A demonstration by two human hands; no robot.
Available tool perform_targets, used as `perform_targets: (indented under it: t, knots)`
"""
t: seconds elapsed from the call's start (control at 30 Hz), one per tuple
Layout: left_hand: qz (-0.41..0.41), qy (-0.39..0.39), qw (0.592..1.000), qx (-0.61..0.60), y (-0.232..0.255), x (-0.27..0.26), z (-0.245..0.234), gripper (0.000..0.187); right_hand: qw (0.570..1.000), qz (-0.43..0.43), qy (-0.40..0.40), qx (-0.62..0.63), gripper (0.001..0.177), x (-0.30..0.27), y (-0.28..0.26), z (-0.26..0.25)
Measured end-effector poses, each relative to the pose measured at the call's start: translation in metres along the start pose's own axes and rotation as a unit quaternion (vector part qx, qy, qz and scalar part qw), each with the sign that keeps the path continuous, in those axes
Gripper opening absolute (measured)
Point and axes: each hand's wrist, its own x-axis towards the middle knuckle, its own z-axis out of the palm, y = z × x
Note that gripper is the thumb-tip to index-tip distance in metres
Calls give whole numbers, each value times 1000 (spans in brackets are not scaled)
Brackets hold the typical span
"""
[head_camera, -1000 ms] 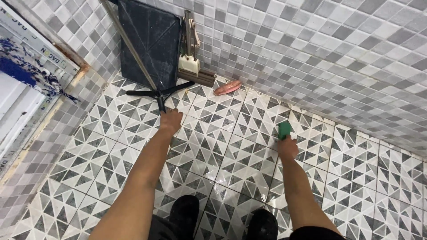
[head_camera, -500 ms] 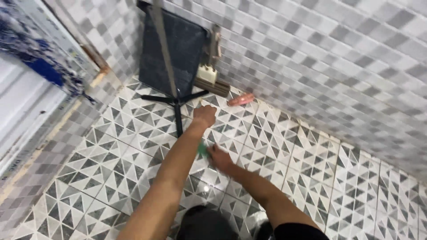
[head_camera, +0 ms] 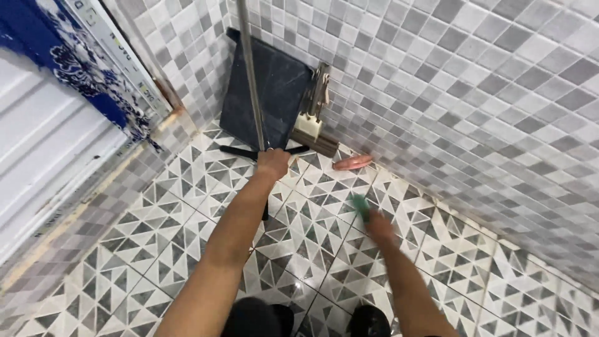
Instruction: The person scrubs a tiled bathroom floor using a handheld shower head to spray water and a green scrubbing sponge to clean the surface. They move around the room, scrubbing different sections of the floor and briefly rinsing the sponge in a bucket.
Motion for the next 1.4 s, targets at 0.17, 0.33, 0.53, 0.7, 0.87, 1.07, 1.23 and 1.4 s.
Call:
perform_targets:
  t: [0.17,0.33,0.53,0.7,0.87,1.07,1.23,1.4]
  knots:
    - [2,-28,995,-96,3,-29,-14,31,955,281,52,75,65,20,127,19]
    - [-57,-63,995,-53,-9,-54,53,36,937,300,58,169,59,39,57,7]
    - [-147,-77,986,21,-26,-70,62,31,981,-4,33,190,56,47,-138,25]
    - [-146,-56,988,18,-40,-83,54,39,959,-283,-22,-12,44,-38,-220,5]
    - [-174,-89,981,-2,-59,-113,67,39,950,-289,91,-68,42,56,-149,59]
    - [-174,-100,980,-2,-81,-111,84,43,997,1,60,-50,40,15,11,-76]
    - [-139,-118,983,21,-55,-96,74,45,967,245,62,3,49,45,221,4]
    - [-113,-126,985,12,-40,-79,74,44,931,347,81,80,56,30,229,14]
